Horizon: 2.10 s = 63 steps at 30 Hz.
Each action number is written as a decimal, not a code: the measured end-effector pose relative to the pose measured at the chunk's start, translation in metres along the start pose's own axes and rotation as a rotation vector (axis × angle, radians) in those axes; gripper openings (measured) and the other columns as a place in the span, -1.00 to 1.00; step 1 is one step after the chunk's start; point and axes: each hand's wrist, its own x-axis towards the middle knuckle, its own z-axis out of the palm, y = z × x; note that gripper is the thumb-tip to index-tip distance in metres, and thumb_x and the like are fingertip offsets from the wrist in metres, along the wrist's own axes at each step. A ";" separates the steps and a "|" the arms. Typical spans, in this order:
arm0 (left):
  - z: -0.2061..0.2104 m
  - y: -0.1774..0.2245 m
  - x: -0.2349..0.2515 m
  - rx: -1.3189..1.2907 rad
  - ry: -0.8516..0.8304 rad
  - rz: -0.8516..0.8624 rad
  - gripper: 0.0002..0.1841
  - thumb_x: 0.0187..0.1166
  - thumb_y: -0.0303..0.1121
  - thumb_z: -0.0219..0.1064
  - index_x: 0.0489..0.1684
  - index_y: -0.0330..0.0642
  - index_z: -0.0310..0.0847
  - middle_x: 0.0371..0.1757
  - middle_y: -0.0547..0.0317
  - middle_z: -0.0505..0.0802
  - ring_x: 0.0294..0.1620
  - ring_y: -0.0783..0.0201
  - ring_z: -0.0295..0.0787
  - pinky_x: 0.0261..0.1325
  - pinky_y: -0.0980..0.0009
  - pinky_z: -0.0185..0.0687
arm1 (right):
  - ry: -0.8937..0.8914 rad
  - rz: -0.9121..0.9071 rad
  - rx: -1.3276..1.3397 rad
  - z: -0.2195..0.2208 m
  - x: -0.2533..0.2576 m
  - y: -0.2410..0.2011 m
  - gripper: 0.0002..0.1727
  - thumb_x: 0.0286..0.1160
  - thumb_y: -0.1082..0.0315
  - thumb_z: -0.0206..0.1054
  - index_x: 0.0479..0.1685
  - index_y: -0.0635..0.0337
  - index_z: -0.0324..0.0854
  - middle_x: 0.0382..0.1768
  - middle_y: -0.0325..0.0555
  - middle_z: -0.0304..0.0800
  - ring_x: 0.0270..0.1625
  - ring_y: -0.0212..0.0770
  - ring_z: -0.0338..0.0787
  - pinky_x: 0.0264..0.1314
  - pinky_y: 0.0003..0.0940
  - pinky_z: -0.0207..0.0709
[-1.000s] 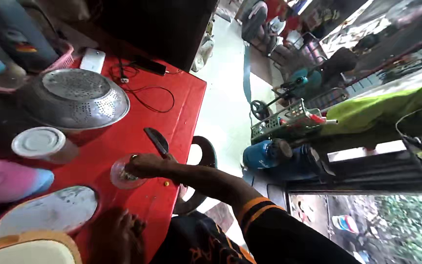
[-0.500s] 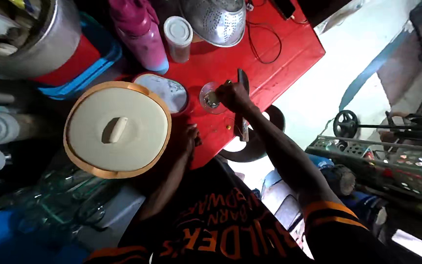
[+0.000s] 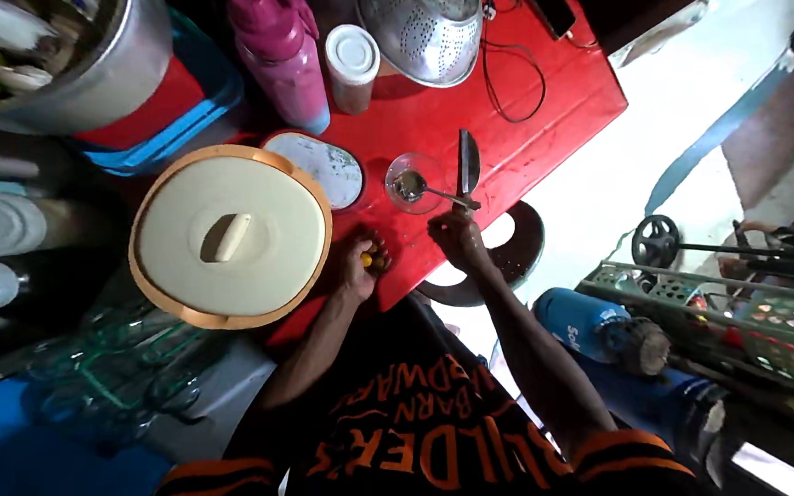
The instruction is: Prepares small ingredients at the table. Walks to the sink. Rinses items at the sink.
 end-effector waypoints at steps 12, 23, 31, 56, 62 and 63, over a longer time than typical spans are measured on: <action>0.006 -0.011 0.000 0.077 -0.228 0.024 -0.67 0.81 -0.36 -0.05 0.40 -0.17 0.46 0.20 0.07 0.82 0.02 0.25 0.82 0.03 0.30 0.77 | 0.183 0.111 -0.241 0.043 -0.017 0.023 -0.79 0.46 0.23 0.44 -0.01 -0.02 0.88 0.13 0.04 0.87 0.19 0.08 0.83 0.27 0.13 0.71; 0.051 -0.015 -0.016 0.245 -0.294 0.021 -0.72 0.84 -0.15 0.05 0.32 -0.01 0.48 -0.12 0.26 0.76 -0.17 0.35 0.74 -0.07 0.35 0.74 | 0.322 0.114 0.154 0.034 -0.066 0.010 -0.65 0.46 0.30 0.50 0.23 0.11 0.82 0.13 0.07 0.89 0.13 0.02 0.87 0.28 0.11 0.69; 0.039 -0.015 -0.012 0.189 -0.346 -0.011 -0.70 0.79 -0.30 0.02 0.34 0.10 0.56 0.16 0.25 0.81 -0.10 0.38 0.78 -0.08 0.45 0.73 | 0.351 0.418 -0.115 0.038 -0.064 0.057 -0.39 0.50 0.13 0.49 0.52 0.13 0.51 0.37 0.37 0.59 0.36 0.41 0.65 0.19 0.37 0.62; 0.042 -0.020 -0.011 0.219 -0.423 0.043 -0.67 0.61 -0.44 0.13 0.30 0.00 0.51 0.15 0.18 0.79 0.00 0.31 0.79 0.06 0.38 0.77 | 0.486 0.178 0.596 0.013 -0.148 0.056 -0.37 0.52 0.15 0.28 0.57 0.17 0.31 -0.04 -0.13 0.75 -0.28 -0.34 0.73 -0.31 -0.31 0.69; 0.047 -0.026 -0.008 0.214 -0.271 0.006 -0.73 0.84 -0.28 -0.01 0.38 0.16 0.45 0.05 0.25 0.79 -0.06 0.31 0.81 -0.08 0.40 0.79 | 0.320 0.139 0.452 0.041 -0.190 0.054 -0.40 0.50 0.17 0.36 0.42 0.42 0.46 -0.21 -0.04 0.82 -0.27 -0.38 0.78 -0.14 -0.38 0.73; 0.047 -0.025 -0.008 0.206 -0.252 -0.007 -0.71 0.86 -0.27 -0.05 0.41 0.16 0.45 0.07 0.24 0.79 -0.07 0.31 0.81 -0.08 0.40 0.79 | 0.289 0.152 0.412 0.046 -0.194 0.051 -0.41 0.50 0.18 0.38 0.40 0.42 0.50 -0.23 -0.02 0.84 -0.29 -0.34 0.80 -0.16 -0.34 0.74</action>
